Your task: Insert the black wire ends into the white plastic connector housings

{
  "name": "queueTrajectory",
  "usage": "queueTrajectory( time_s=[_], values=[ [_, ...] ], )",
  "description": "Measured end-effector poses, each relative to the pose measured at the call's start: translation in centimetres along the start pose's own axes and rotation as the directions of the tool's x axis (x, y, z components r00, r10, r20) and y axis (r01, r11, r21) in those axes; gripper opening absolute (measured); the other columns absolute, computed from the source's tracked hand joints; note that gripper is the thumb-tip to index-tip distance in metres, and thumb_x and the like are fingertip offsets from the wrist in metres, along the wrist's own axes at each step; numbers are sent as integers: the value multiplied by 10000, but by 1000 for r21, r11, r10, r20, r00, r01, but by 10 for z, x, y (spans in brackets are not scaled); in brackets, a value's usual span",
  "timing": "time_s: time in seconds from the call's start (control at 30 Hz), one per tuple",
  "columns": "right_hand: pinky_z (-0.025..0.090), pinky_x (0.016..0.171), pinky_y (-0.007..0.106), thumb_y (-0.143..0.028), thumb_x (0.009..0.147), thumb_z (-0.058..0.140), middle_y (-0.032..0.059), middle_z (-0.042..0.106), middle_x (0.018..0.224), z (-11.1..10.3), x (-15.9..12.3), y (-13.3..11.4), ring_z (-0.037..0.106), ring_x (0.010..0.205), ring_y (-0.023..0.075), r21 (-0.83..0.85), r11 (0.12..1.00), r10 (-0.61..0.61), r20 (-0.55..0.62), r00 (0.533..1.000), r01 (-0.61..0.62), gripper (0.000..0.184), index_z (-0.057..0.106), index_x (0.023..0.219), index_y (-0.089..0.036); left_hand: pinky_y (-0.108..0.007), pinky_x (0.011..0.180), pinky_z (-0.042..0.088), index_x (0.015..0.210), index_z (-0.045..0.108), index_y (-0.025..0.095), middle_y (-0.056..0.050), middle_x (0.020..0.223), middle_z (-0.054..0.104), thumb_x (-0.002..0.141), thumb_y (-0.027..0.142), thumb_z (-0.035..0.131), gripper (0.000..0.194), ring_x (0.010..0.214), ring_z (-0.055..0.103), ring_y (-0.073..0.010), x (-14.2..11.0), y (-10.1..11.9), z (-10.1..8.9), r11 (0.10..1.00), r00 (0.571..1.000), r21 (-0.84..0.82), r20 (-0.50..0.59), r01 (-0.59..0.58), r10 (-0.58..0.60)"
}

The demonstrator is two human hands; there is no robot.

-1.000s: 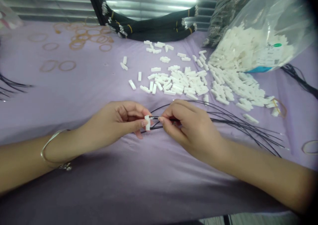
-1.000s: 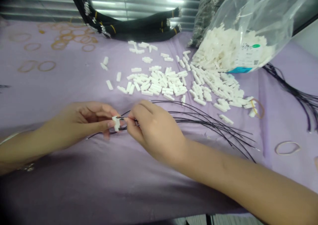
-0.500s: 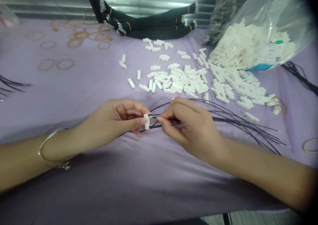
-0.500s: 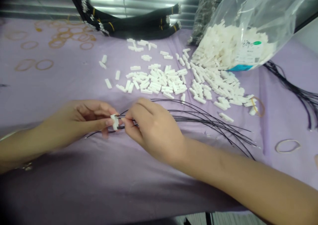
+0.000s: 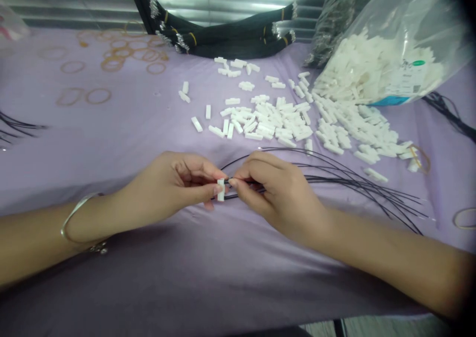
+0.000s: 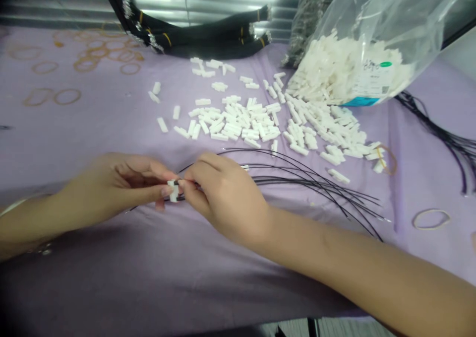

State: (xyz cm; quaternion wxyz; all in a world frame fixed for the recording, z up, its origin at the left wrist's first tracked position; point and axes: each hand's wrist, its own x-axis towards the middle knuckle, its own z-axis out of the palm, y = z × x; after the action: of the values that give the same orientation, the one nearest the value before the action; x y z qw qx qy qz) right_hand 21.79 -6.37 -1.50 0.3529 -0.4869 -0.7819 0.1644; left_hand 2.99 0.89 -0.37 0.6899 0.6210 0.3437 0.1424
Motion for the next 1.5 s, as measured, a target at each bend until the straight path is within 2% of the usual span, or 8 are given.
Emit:
queueTrajectory(
  time_s=[0.3,0.47,0.6,0.87,1.1,1.3,1.4,1.5],
  values=[
    [436,628,259,-145,892,522,45,585,735,-2,4,-2,533,685,137,-29,1000,4,36,999,-3,150,614,776,-123,-140,613,538,850,720,144,5,714,724,765,148,698,88,615,653,-72,2,0,0,999,999,1,27,34,-34],
    [478,746,369,-154,879,534,132,611,899,-15,0,-6,541,852,219,-362,901,-271,-42,962,238,99,592,949,-114,-180,631,559,840,667,175,18,733,686,782,179,699,67,622,656,-90,3,-2,-5,972,998,-231,-44,43,-55],
    [476,810,367,-123,902,492,120,634,951,-11,-3,-7,541,916,219,-376,841,-356,158,921,389,152,599,1010,-115,-195,572,556,870,605,191,30,695,649,765,124,678,145,605,661,-115,4,-2,-6,905,990,-426,-139,-24,-39],
    [453,839,370,-232,946,450,111,630,920,-1,3,0,528,877,201,-215,932,-202,357,912,291,236,652,921,-113,-173,683,547,875,711,169,-1,791,682,791,103,656,120,702,662,-99,6,-7,-8,878,985,-471,-171,-86,4],
    [438,850,382,-241,931,484,133,604,987,0,1,-10,505,918,213,-199,943,-180,376,909,268,196,625,937,-105,-182,725,528,988,691,243,0,828,718,761,235,734,232,776,678,-130,0,0,-12,993,960,18,-253,-116,116],
    [448,861,337,-143,937,447,104,600,934,13,-4,-14,498,897,190,-173,940,-211,382,900,294,182,623,917,-102,-192,731,508,837,710,215,-43,1029,639,779,311,684,115,925,606,-176,-5,8,-13,818,883,516,-220,-256,415],
    [445,887,345,-193,952,429,110,608,937,14,-4,-12,497,900,193,-159,943,-226,344,911,294,205,610,938,-96,-205,692,473,825,676,214,-10,827,649,831,301,623,102,761,586,-148,-6,2,-13,759,908,598,-121,-256,402],
    [447,884,334,-240,942,471,110,609,976,15,-2,-12,495,894,193,-143,946,-223,368,903,292,198,615,960,-106,-199,661,457,825,658,206,9,785,647,821,294,637,90,726,582,-134,-5,-2,-12,864,953,469,-132,-181,271]
  ],
)
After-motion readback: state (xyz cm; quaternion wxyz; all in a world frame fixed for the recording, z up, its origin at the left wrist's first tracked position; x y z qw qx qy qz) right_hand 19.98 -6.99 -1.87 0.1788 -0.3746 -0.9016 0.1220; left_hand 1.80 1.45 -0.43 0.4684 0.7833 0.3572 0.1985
